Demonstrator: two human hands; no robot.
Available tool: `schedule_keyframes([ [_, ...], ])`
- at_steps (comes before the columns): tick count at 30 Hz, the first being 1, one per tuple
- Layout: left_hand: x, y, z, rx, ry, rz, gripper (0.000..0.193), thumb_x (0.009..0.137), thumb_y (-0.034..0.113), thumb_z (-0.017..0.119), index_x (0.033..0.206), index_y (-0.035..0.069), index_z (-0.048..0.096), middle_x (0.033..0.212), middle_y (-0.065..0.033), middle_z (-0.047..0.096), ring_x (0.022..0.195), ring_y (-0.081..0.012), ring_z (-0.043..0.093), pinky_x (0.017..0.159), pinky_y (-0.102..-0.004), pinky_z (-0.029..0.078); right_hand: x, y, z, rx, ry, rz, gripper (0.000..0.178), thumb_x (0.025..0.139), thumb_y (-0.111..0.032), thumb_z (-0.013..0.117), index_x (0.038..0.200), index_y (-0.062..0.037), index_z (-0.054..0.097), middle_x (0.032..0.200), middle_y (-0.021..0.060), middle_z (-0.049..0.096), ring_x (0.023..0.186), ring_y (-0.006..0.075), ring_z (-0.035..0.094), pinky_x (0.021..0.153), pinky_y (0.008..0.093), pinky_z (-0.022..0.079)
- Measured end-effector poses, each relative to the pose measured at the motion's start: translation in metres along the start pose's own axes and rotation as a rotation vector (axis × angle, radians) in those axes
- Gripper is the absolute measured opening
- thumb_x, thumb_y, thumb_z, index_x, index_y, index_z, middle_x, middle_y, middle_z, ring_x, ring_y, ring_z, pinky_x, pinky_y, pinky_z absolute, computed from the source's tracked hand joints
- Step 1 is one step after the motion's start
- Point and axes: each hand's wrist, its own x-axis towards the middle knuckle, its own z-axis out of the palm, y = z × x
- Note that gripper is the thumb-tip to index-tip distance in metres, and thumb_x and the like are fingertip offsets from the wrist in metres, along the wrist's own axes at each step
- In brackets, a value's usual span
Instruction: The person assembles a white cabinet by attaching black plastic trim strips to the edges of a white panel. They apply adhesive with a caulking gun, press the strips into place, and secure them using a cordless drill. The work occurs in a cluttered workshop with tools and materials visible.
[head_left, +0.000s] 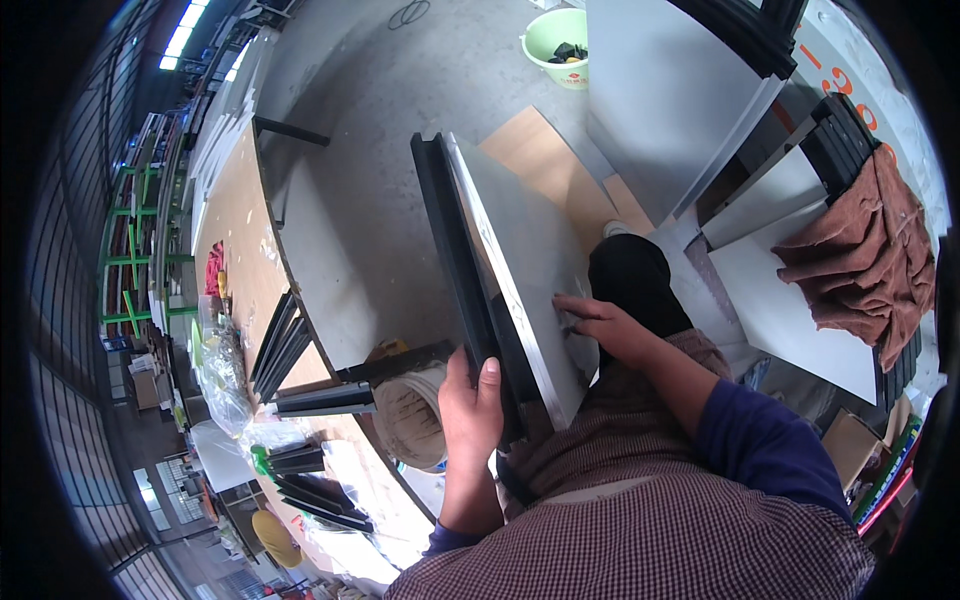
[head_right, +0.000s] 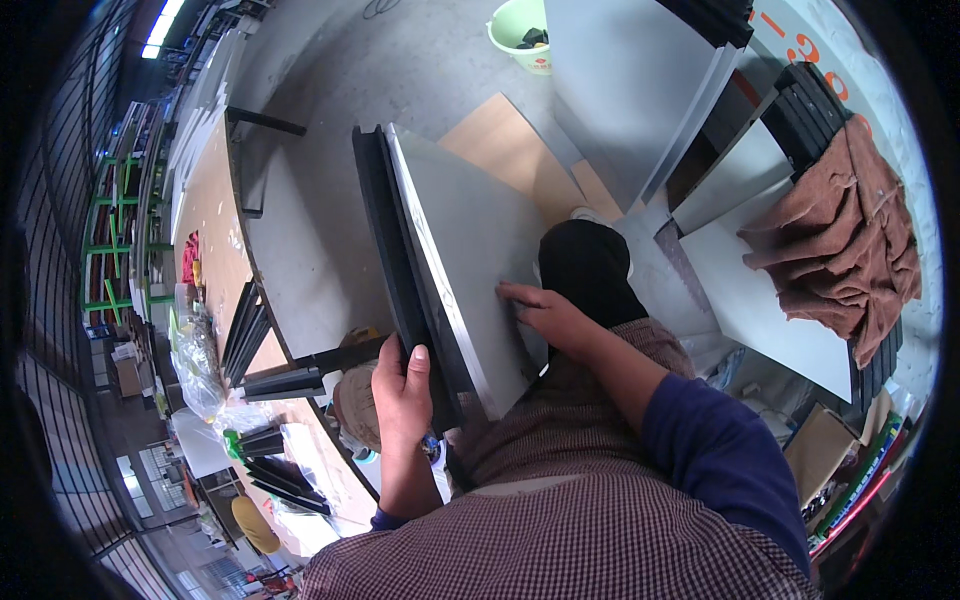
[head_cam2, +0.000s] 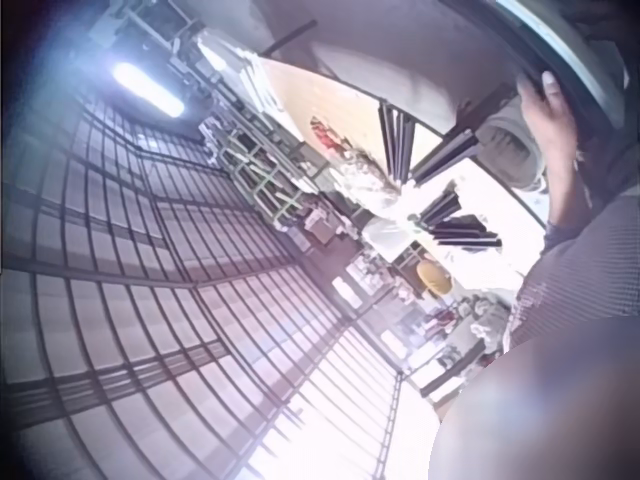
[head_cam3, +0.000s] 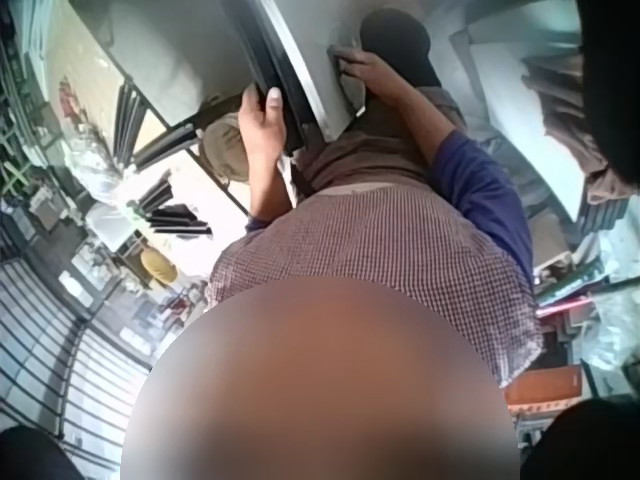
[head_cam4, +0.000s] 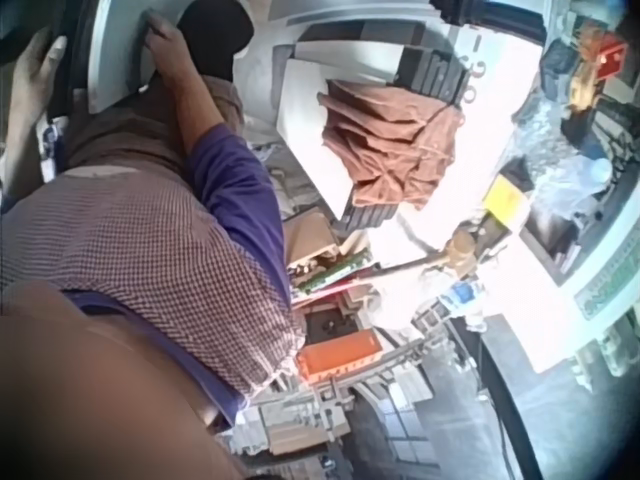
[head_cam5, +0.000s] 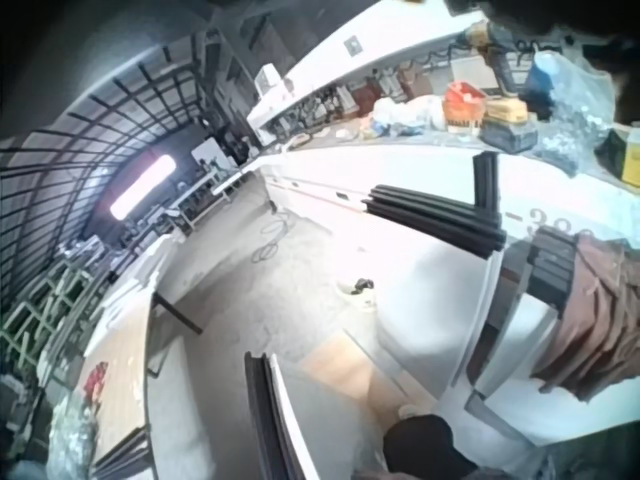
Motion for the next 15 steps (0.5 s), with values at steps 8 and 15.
schedule_keyframes([
  [8,-0.003,0.018,0.004,0.227,0.069,0.018,0.047,0.094,0.024,0.061,0.126,-0.009,0.052,0.1,-0.0302,0.065,0.094,-0.0457,0.064,0.083,-0.0454,0.051,-0.001,-0.002,0.001,-0.046,0.009,0.018,0.057,0.085,0.002,0.052,0.142,-0.003,0.049,0.15,0.0144,0.045,0.14,0.0264,0.039,0.116,0.0343,0.027],
  [15,-0.005,0.024,0.009,0.323,0.085,0.046,0.051,0.093,0.026,0.062,0.126,-0.011,0.051,0.106,-0.032,0.064,0.098,-0.0472,0.063,0.086,-0.047,0.051,0.0,0.004,0.001,-0.068,-0.003,-0.046,0.056,0.086,0.0,0.052,0.142,-0.004,0.049,0.149,0.0146,0.045,0.139,0.0263,0.041,0.116,0.0333,0.028],
])
